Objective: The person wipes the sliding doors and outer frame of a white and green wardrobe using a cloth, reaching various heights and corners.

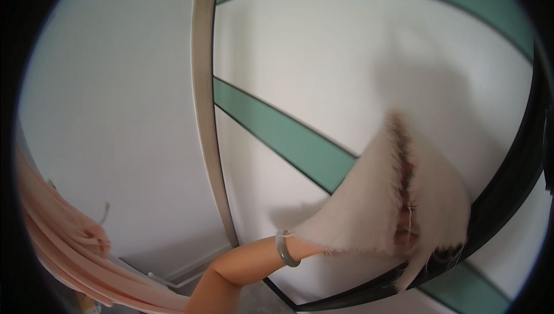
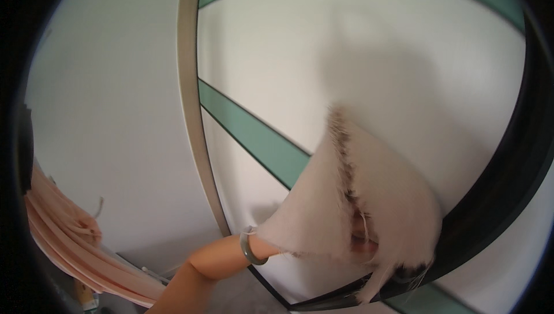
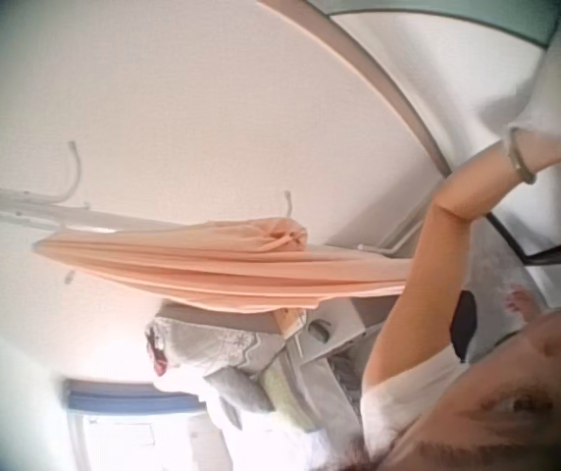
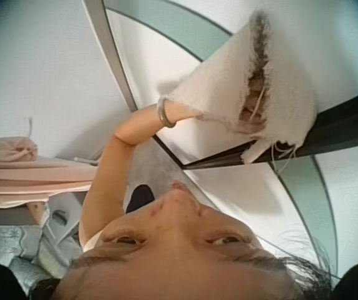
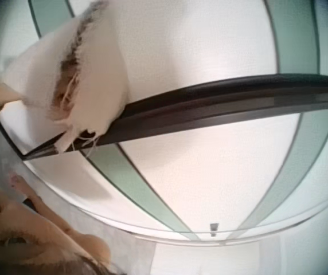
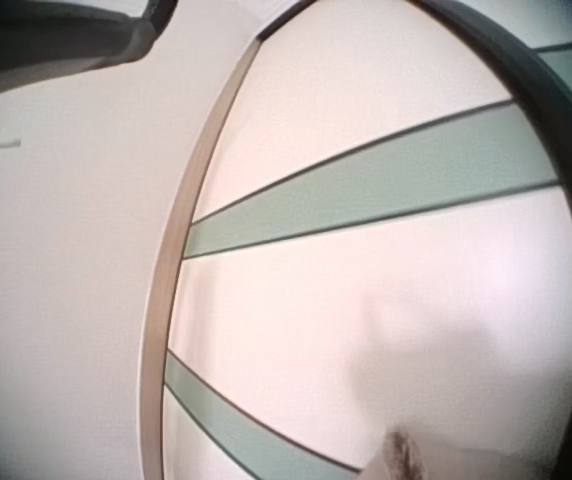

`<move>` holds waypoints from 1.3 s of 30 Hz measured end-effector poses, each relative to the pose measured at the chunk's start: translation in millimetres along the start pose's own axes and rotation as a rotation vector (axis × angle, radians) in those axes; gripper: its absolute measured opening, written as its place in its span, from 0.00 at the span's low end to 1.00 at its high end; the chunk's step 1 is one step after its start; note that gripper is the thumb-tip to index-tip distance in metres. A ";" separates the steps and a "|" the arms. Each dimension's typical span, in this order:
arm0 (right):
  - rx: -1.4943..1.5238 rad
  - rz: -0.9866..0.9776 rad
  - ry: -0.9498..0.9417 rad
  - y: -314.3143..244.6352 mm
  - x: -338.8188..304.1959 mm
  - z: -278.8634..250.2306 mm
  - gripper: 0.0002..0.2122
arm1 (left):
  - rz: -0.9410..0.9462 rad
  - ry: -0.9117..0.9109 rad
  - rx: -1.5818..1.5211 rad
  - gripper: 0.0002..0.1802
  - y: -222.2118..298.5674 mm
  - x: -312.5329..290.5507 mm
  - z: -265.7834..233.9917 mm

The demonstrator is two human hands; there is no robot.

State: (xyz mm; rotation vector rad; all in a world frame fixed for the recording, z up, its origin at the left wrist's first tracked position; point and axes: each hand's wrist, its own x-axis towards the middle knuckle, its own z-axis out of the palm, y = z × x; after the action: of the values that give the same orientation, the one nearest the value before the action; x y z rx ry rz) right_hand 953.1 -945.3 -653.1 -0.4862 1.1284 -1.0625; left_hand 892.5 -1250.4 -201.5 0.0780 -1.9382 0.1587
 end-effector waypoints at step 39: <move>-0.022 -0.157 0.835 -320.2 -293.5 188.5 0.14 | -0.261 0.041 -0.157 0.27 43.9 239.0 -107.4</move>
State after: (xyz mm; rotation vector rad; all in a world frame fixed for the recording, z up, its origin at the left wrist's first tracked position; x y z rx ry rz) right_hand 971.7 -868.8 -186.2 -0.1311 1.8512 -1.4467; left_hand 898.7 -1185.9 56.2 0.2200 -1.8735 -0.1632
